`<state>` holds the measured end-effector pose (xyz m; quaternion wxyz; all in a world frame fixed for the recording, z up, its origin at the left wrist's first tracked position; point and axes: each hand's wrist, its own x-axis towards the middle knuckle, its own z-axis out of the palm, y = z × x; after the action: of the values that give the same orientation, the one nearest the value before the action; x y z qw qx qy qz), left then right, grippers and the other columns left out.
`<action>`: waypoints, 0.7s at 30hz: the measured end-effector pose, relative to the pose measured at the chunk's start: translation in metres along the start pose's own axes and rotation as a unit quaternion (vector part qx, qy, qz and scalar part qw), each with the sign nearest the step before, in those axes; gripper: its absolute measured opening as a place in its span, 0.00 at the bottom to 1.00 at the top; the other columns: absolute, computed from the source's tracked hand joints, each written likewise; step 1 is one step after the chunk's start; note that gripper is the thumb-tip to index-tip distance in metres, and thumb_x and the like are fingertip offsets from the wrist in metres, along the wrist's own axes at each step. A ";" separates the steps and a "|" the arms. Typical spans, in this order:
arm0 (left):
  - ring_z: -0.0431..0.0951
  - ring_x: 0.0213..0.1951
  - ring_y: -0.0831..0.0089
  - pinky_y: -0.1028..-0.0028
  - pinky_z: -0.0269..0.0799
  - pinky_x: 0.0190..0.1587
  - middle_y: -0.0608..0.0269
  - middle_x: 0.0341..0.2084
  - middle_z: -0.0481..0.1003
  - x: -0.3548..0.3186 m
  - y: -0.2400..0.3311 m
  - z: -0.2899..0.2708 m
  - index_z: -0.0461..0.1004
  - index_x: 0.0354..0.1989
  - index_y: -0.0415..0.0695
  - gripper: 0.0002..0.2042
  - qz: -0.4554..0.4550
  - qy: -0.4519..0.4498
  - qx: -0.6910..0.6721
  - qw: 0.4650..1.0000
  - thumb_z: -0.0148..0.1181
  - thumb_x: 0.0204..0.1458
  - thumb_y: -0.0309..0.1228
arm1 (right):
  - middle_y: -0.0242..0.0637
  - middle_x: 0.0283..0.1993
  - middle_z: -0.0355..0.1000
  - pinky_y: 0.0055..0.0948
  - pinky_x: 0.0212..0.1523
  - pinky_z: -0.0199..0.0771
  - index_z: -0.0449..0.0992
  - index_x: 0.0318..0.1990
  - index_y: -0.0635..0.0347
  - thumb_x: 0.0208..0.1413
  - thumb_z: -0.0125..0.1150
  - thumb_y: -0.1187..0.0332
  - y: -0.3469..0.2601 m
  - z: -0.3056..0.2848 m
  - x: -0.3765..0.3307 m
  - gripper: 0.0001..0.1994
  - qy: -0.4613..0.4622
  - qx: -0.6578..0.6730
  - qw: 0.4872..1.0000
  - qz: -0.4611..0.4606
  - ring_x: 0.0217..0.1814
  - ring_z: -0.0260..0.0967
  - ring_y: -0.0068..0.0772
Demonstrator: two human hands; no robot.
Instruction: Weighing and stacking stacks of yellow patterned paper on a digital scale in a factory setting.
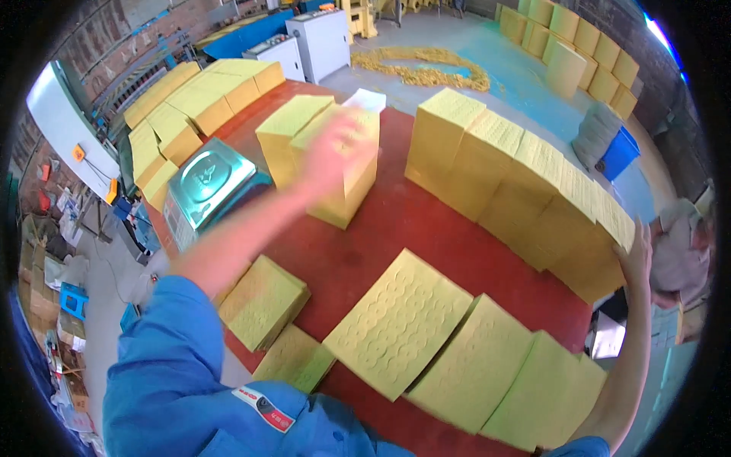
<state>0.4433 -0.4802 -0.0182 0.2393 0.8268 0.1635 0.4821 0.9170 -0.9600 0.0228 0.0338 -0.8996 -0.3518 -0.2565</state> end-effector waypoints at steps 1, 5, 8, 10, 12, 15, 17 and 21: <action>0.76 0.42 0.64 0.66 0.72 0.45 0.56 0.37 0.75 0.015 -0.049 -0.038 0.70 0.53 0.42 0.20 -0.038 0.033 -0.062 0.997 0.62 0.52 0.30 | 0.57 0.70 0.53 0.44 0.68 0.58 0.53 0.70 0.60 0.45 0.70 0.63 -0.016 -0.009 0.008 0.44 0.038 -0.007 0.998 -0.051 0.71 0.53 0.58; 0.68 0.58 0.62 0.63 0.62 0.60 0.53 0.56 0.71 0.050 -0.131 -0.177 0.68 0.59 0.38 0.35 -0.246 0.070 0.012 0.967 0.57 0.53 0.58 | 0.55 0.63 0.65 0.41 0.66 0.60 0.58 0.68 0.59 0.48 0.67 0.61 -0.225 -0.097 0.001 0.39 -0.086 0.161 0.981 -0.065 0.67 0.61 0.54; 0.65 0.62 0.58 0.59 0.58 0.64 0.48 0.60 0.67 0.038 -0.184 -0.187 0.63 0.64 0.37 0.43 -0.416 0.008 -0.142 0.898 0.53 0.52 0.65 | 0.54 0.61 0.68 0.40 0.63 0.64 0.59 0.68 0.59 0.49 0.66 0.57 -0.326 -0.109 -0.013 0.39 -0.175 0.236 0.949 -0.118 0.64 0.65 0.53; 0.66 0.62 0.57 0.60 0.58 0.64 0.46 0.60 0.67 0.030 -0.209 -0.194 0.60 0.65 0.37 0.46 -0.525 -0.014 -0.167 0.835 0.50 0.51 0.68 | 0.55 0.60 0.68 0.40 0.62 0.66 0.59 0.67 0.62 0.50 0.66 0.53 -0.411 -0.128 -0.027 0.40 -0.252 0.259 0.925 -0.121 0.63 0.65 0.53; 0.63 0.64 0.54 0.52 0.55 0.65 0.45 0.64 0.62 0.021 -0.228 -0.189 0.55 0.69 0.39 0.52 -0.562 -0.155 -0.282 0.762 0.45 0.48 0.74 | 0.58 0.57 0.69 0.41 0.60 0.67 0.58 0.67 0.65 0.49 0.67 0.50 -0.467 -0.111 -0.027 0.42 -0.310 0.252 0.905 -0.144 0.61 0.66 0.54; 0.59 0.66 0.56 0.50 0.53 0.65 0.52 0.66 0.60 0.019 -0.218 -0.163 0.57 0.69 0.44 0.48 -0.536 -0.177 -0.411 0.716 0.45 0.50 0.72 | 0.58 0.51 0.71 0.41 0.52 0.74 0.57 0.66 0.68 0.48 0.68 0.47 -0.528 -0.080 -0.025 0.45 -0.304 0.281 0.889 -0.197 0.54 0.71 0.53; 0.59 0.66 0.58 0.52 0.54 0.64 0.61 0.68 0.59 0.019 -0.198 -0.154 0.59 0.69 0.52 0.43 -0.495 -0.200 -0.437 0.724 0.46 0.51 0.70 | 0.56 0.51 0.71 0.40 0.46 0.77 0.59 0.65 0.68 0.47 0.69 0.49 -0.557 -0.080 -0.013 0.43 -0.373 0.301 0.867 -0.133 0.53 0.72 0.49; 0.62 0.64 0.59 0.51 0.56 0.63 0.61 0.66 0.62 0.027 -0.219 -0.157 0.62 0.67 0.53 0.38 -0.507 -0.268 -0.439 0.692 0.51 0.53 0.65 | 0.48 0.51 0.72 0.34 0.31 0.84 0.65 0.61 0.64 0.46 0.71 0.60 -0.603 -0.061 -0.006 0.35 -0.495 0.392 0.774 -0.043 0.49 0.74 0.38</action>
<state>0.3101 -0.2472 -0.0543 0.8168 0.5132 0.2560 0.0627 0.4946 -0.5261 0.0011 0.1938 -0.7952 -0.4284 0.3829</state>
